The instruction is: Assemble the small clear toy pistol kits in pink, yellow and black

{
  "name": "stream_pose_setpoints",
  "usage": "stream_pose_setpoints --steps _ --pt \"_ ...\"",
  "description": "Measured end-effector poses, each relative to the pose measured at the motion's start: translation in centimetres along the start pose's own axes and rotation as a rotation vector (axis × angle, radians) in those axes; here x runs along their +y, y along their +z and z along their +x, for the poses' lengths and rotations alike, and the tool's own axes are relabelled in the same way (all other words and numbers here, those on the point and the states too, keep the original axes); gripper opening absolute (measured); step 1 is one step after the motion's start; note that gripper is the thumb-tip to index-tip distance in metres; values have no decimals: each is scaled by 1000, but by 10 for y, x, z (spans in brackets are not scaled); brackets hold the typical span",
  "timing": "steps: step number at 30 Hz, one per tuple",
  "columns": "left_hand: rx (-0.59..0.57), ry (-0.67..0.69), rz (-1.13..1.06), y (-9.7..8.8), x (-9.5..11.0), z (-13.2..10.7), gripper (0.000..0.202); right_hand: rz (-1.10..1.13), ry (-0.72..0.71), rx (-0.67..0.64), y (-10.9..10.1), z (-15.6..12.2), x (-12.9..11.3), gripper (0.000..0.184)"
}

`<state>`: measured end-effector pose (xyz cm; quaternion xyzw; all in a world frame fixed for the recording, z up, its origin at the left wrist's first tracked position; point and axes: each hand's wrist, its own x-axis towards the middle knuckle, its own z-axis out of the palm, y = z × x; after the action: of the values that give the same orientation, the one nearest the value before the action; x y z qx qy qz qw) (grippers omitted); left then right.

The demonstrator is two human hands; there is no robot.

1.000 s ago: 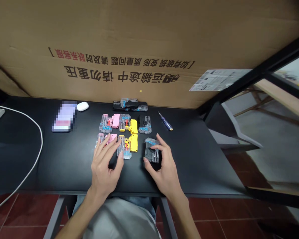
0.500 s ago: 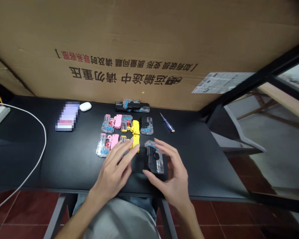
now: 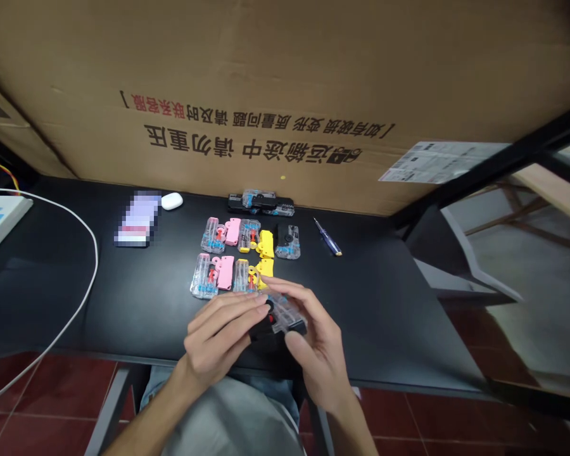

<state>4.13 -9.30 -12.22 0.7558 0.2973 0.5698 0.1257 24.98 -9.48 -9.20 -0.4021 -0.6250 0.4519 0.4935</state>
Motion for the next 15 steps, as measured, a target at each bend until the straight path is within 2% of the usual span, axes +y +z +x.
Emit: stream_pose_setpoints --steps 5,10,15 --pt "72 -33 -52 2 0 -4 65 203 149 74 7 3 -4 46" --pt "145 -70 -129 5 0 -8 61 554 347 185 18 10 -1 49" --pt "167 -117 -193 7 1 -4 62 625 426 254 29 16 -2 49"
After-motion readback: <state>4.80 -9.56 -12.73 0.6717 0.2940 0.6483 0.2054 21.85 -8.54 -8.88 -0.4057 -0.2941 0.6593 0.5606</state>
